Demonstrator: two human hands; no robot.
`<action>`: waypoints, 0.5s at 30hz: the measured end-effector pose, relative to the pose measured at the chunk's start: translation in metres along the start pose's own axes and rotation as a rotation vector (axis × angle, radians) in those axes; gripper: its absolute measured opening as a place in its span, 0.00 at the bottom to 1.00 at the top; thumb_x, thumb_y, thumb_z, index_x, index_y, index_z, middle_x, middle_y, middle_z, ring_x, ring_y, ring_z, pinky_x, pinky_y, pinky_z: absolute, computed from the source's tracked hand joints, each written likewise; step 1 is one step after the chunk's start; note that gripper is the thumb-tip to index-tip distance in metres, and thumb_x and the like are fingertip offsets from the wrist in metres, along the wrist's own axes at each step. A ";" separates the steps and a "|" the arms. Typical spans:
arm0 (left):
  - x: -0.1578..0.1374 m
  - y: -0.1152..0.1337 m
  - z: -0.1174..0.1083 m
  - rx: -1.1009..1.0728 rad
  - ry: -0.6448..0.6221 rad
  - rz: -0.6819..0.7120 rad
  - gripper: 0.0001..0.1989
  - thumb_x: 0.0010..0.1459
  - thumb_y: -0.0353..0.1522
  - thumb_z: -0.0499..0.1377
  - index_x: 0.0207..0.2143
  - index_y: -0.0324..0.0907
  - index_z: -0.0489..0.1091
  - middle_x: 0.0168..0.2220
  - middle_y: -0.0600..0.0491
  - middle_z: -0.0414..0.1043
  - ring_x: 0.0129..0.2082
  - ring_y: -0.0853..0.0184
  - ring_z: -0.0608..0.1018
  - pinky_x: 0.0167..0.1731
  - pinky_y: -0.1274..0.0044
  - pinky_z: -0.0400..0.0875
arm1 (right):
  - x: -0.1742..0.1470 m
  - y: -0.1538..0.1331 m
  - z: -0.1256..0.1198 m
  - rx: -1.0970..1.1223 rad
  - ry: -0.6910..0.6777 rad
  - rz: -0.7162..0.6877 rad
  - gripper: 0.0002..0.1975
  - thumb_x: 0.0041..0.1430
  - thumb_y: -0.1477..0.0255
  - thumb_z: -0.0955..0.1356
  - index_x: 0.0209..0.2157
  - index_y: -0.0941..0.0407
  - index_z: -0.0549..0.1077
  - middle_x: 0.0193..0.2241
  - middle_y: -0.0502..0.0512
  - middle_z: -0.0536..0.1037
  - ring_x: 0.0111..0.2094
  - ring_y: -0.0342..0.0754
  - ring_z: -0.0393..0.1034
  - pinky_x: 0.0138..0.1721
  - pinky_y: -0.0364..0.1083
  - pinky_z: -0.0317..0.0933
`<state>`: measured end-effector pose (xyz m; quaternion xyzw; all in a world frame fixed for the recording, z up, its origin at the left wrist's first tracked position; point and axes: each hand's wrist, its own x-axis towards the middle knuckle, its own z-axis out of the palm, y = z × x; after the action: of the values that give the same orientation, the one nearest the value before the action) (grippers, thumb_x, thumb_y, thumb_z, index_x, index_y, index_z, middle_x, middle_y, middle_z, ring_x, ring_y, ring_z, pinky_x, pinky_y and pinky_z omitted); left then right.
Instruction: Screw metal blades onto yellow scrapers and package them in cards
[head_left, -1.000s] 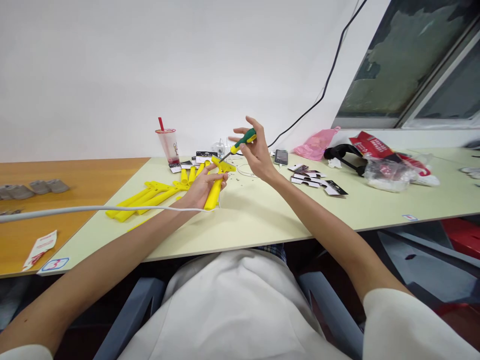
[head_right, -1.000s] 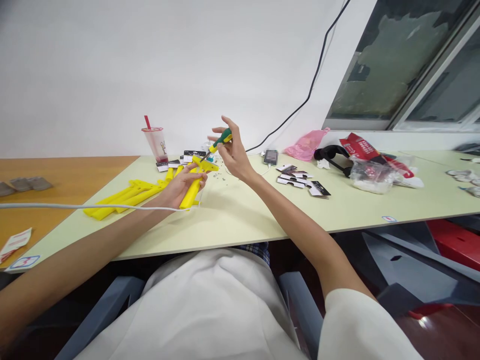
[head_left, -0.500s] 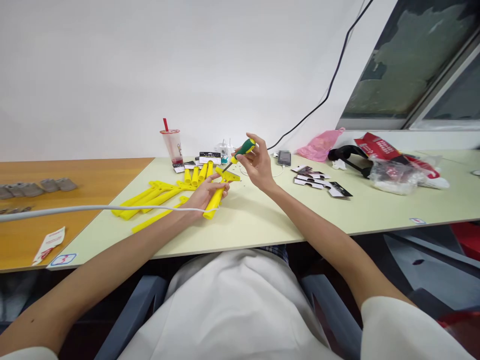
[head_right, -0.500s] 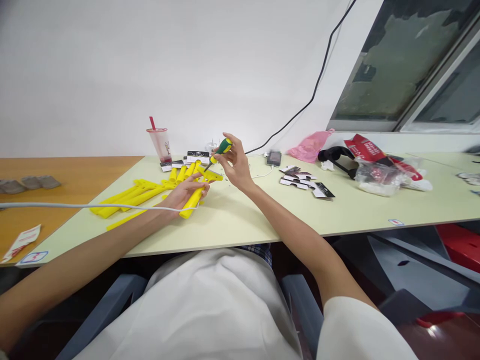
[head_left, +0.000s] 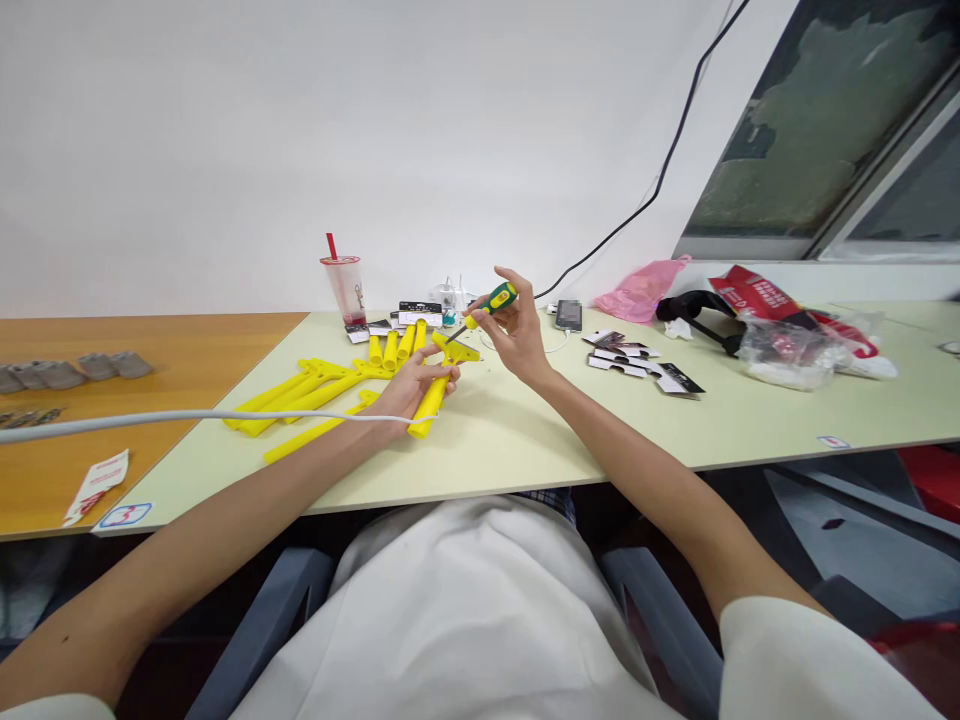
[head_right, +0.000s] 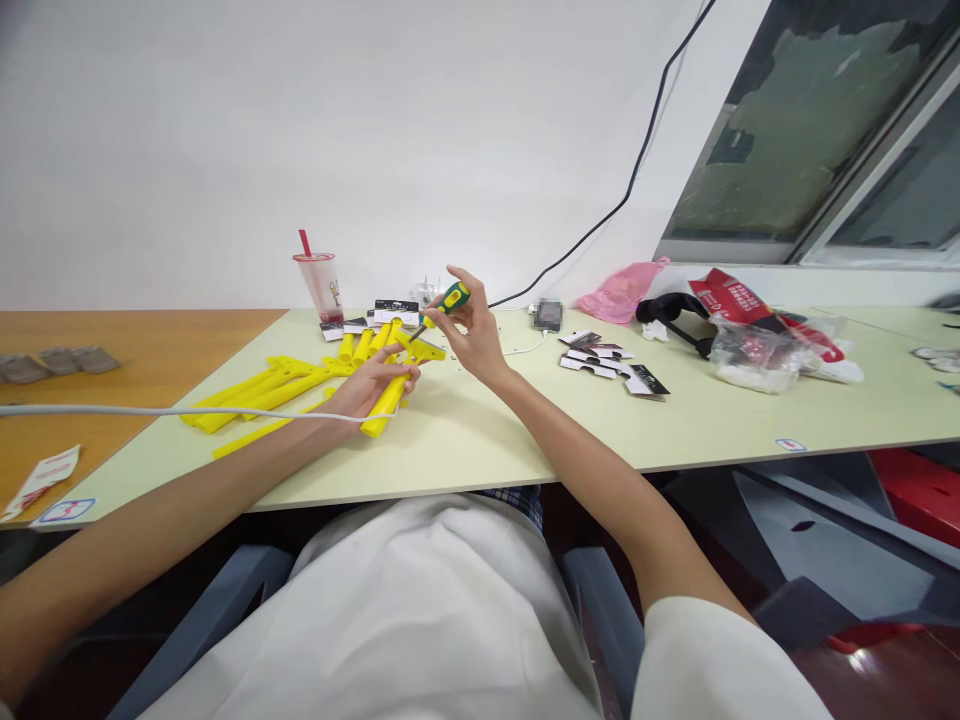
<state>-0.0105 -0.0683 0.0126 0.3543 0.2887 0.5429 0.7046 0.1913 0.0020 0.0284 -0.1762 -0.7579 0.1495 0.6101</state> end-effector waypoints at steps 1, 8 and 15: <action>0.001 -0.001 -0.001 0.003 0.001 -0.002 0.32 0.51 0.17 0.70 0.55 0.44 0.66 0.45 0.47 0.79 0.34 0.71 0.82 0.30 0.82 0.75 | 0.000 -0.001 -0.002 -0.003 -0.036 0.010 0.40 0.76 0.44 0.68 0.79 0.42 0.52 0.58 0.61 0.82 0.50 0.55 0.85 0.59 0.59 0.82; 0.003 0.000 -0.003 -0.010 0.033 -0.021 0.34 0.49 0.16 0.69 0.54 0.45 0.63 0.43 0.48 0.78 0.34 0.69 0.83 0.32 0.82 0.75 | 0.000 0.001 -0.007 0.002 -0.070 0.059 0.42 0.72 0.41 0.71 0.75 0.44 0.57 0.54 0.60 0.85 0.49 0.56 0.86 0.57 0.60 0.83; -0.004 0.001 0.003 0.040 -0.027 0.007 0.31 0.52 0.18 0.69 0.56 0.42 0.67 0.42 0.48 0.79 0.31 0.71 0.81 0.30 0.82 0.74 | 0.003 0.009 -0.007 -0.059 0.082 0.061 0.47 0.63 0.37 0.75 0.73 0.42 0.60 0.46 0.55 0.82 0.40 0.54 0.83 0.50 0.57 0.84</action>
<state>-0.0093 -0.0722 0.0152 0.3765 0.2888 0.5346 0.6993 0.1983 0.0115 0.0283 -0.2232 -0.7305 0.1382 0.6304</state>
